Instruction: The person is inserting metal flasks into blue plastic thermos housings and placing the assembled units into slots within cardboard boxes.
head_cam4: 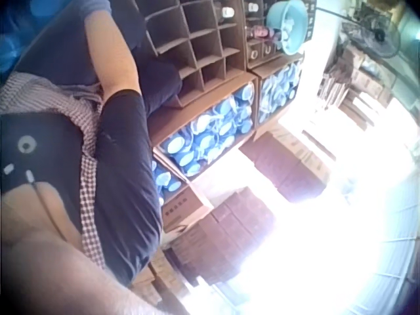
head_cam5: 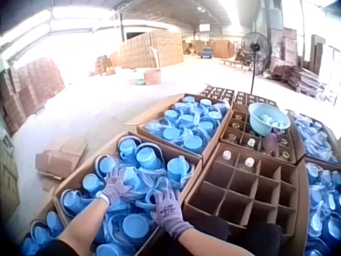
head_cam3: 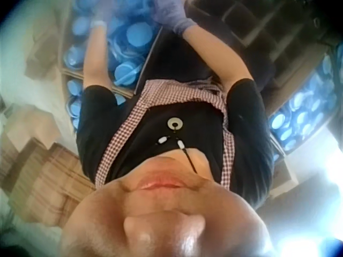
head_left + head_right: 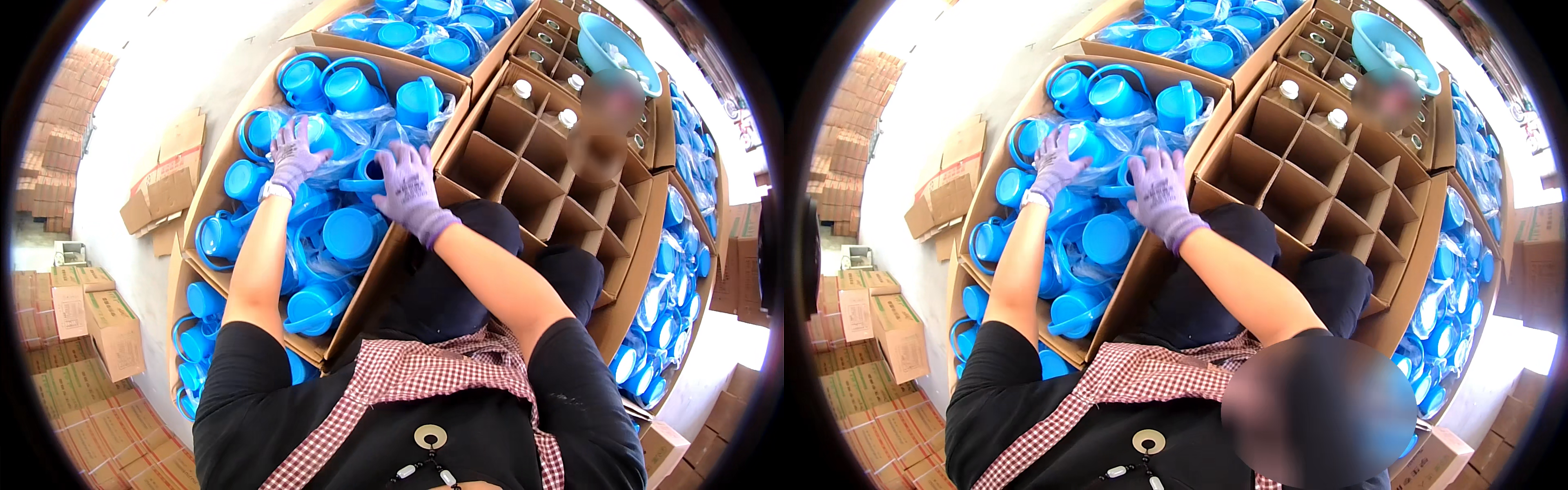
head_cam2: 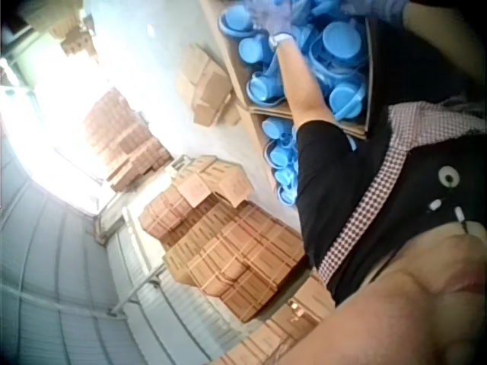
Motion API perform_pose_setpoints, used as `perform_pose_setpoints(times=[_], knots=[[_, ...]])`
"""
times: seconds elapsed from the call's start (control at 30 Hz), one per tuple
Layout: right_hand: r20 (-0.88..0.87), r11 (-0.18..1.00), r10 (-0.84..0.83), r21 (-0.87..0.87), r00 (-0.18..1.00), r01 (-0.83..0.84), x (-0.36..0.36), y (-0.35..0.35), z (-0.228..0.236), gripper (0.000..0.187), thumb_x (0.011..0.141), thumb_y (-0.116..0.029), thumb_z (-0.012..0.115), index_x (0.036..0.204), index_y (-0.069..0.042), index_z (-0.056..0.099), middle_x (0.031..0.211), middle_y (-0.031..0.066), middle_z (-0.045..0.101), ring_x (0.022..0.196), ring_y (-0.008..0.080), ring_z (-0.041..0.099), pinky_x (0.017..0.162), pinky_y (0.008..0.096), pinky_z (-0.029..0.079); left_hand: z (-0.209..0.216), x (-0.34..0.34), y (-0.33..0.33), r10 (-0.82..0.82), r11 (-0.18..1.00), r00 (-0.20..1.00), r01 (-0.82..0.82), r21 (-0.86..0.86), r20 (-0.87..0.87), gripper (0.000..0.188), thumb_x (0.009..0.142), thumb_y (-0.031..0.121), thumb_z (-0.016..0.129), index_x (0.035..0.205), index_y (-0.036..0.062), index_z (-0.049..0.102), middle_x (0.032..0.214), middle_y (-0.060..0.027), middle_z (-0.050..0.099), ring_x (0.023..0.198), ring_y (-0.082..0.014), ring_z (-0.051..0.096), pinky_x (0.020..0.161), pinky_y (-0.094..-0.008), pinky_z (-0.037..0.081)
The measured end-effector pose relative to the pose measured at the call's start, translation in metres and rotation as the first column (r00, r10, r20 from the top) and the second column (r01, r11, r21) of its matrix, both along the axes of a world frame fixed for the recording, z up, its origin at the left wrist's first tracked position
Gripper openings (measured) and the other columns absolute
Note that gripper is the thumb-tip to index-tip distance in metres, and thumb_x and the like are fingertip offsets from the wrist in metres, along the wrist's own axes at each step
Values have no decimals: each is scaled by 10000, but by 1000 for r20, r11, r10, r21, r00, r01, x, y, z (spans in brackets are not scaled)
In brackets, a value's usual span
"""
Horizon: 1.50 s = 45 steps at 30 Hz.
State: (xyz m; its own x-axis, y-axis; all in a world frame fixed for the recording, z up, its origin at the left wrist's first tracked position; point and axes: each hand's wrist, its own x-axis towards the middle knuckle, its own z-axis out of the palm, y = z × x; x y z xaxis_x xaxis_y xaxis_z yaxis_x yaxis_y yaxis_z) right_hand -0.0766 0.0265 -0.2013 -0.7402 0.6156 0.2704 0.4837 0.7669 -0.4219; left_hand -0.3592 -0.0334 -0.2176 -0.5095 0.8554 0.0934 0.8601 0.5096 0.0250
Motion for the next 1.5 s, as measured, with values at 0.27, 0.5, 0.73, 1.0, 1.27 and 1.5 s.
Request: perform_pose_setpoints(times=[0.27,0.5,0.73,1.0,1.27,1.5], knots=[[273,969,129,-241,953,-61,-31,45,-18,332,889,-302,721,1176,-134,721,1082,179,772,1057,377,739,1046,522,506,26,104,-93,-295,875,879,90,476,374,638,889,272,792,1444,38,581,1449,-219,571,1351,-399,546,1155,-463,430],[-416,961,187,-110,890,-254,8,42,170,300,831,-188,709,1093,-42,719,916,201,749,851,348,755,784,432,602,60,103,-186,-218,840,811,-128,528,543,828,856,318,861,1540,44,483,1493,-210,532,1356,-366,550,1135,-454,457],[-634,929,163,-158,756,-334,154,-38,399,251,934,-156,763,1138,-23,707,912,32,708,813,99,648,745,236,508,171,177,-156,-689,530,639,123,839,342,1506,622,693,892,1681,28,53,1673,-206,265,1493,-355,391,1221,-476,359],[-744,950,62,-159,665,-267,285,-77,434,219,887,-111,753,1080,-8,740,906,30,669,807,119,624,742,252,501,260,290,-122,-844,434,511,470,769,164,1338,639,779,857,1637,46,350,1731,-198,194,1586,-384,217,1295,-471,209],[-388,955,90,296,917,32,341,-130,204,331,631,-49,800,932,-143,698,1357,127,638,1286,385,579,1070,537,441,95,359,-86,-518,745,-359,257,616,776,1264,722,259,994,1676,98,181,1621,-105,416,1459,-237,445,1208,-421,398],[-49,987,87,141,995,-79,384,-198,129,396,785,-181,766,1171,-119,705,1487,81,550,1471,326,453,1078,490,471,113,340,-116,-86,592,-192,780,205,978,864,913,137,786,1633,59,314,1513,-129,559,1352,-206,531,1165,-398,436]])
